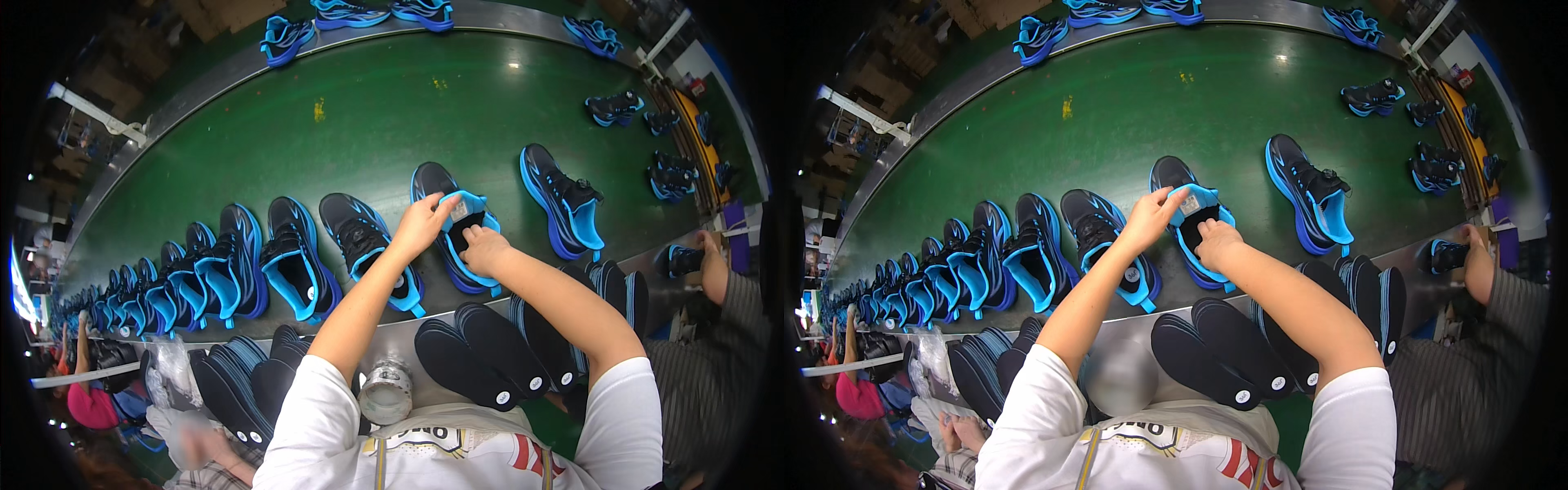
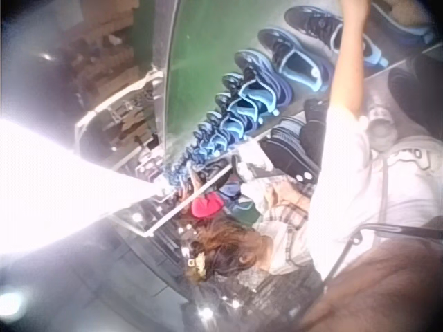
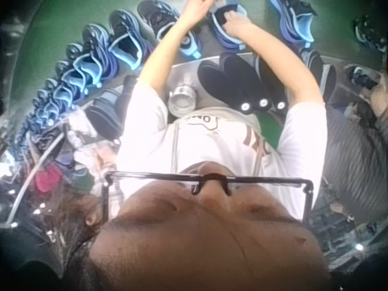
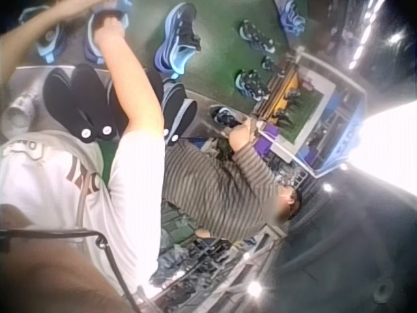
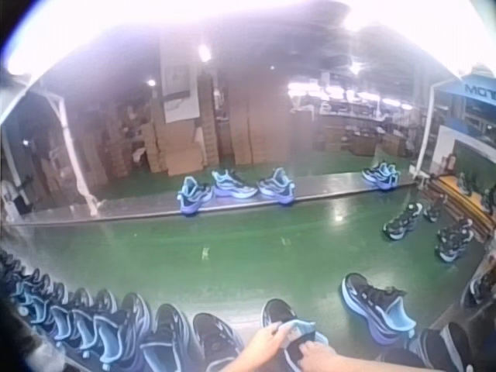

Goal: The person inserts insoles into shoes by hand on an assembly line.

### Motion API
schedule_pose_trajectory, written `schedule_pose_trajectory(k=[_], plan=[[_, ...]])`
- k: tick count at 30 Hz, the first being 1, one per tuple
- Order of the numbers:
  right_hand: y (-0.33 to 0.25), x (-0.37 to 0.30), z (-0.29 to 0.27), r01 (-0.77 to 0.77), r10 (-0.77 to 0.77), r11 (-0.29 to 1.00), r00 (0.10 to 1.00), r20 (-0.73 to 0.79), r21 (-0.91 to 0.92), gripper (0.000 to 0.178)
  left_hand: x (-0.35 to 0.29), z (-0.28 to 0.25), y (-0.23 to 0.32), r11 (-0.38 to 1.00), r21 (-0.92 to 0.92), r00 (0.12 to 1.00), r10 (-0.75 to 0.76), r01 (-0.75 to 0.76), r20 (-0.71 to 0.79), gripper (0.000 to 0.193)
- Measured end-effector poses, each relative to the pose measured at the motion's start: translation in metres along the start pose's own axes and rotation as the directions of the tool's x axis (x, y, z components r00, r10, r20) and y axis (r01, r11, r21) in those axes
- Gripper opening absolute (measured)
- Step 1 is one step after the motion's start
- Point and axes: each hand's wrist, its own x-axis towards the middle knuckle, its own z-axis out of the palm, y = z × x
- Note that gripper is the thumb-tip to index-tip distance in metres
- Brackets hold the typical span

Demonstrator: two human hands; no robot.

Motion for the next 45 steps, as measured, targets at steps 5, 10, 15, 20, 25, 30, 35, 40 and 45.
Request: schedule_pose_trajectory(k=[5,10,15,20,25,30,35,40,45], plan=[[-0.004,0.006,-0.005,0.041,-0.028,0.991,0.994,0.102,-0.128,0.026,-0.002,0.000,0.002,0.997,0.082,0.987,0.000,0.013,-0.160,0.042],[0.004,0.013,-0.002,0.192,-0.178,0.961,0.980,0.086,-0.201,0.023,-0.001,0.012,0.015,0.914,0.400,0.908,0.221,-0.066,-0.355,0.030],[0.003,0.001,-0.001,0.126,-0.126,0.992,0.992,-0.007,-0.009,0.025,0.007,0.012,0.000,0.585,0.705,0.754,0.648,-0.400,-0.110,0.012],[-0.007,-0.039,-0.036,0.062,-0.136,0.967,0.945,0.297,0.247,0.051,0.006,0.015,-0.005,0.465,0.815,0.784,0.620,-0.347,-0.019,0.017],[-0.020,-0.034,0.006,-0.070,0.045,0.948,0.995,0.086,0.311,0.050,0.003,0.016,0.001,0.310,0.888,0.816,0.566,-0.339,0.114,0.026],[-0.030,-0.079,0.050,0.160,0.364,0.862,0.467,-0.806,0.482,0.017,-0.007,0.008,0.004,0.295,0.875,0.828,0.530,-0.384,0.185,0.028],[-0.056,-0.097,0.095,0.345,0.525,0.563,0.552,-0.648,0.751,0.019,-0.036,0.020,0.022,0.194,0.875,0.762,0.595,-0.443,0.254,0.027],[-0.048,-0.089,0.103,0.422,0.510,0.541,0.524,-0.682,0.728,0.020,-0.024,0.032,0.021,0.104,0.933,0.789,0.571,-0.344,0.227,0.026],[-0.042,-0.076,0.073,0.347,0.575,0.560,0.490,-0.655,0.752,0.017,0.009,0.018,0.002,0.051,0.910,0.809,0.479,-0.412,0.340,0.022]])
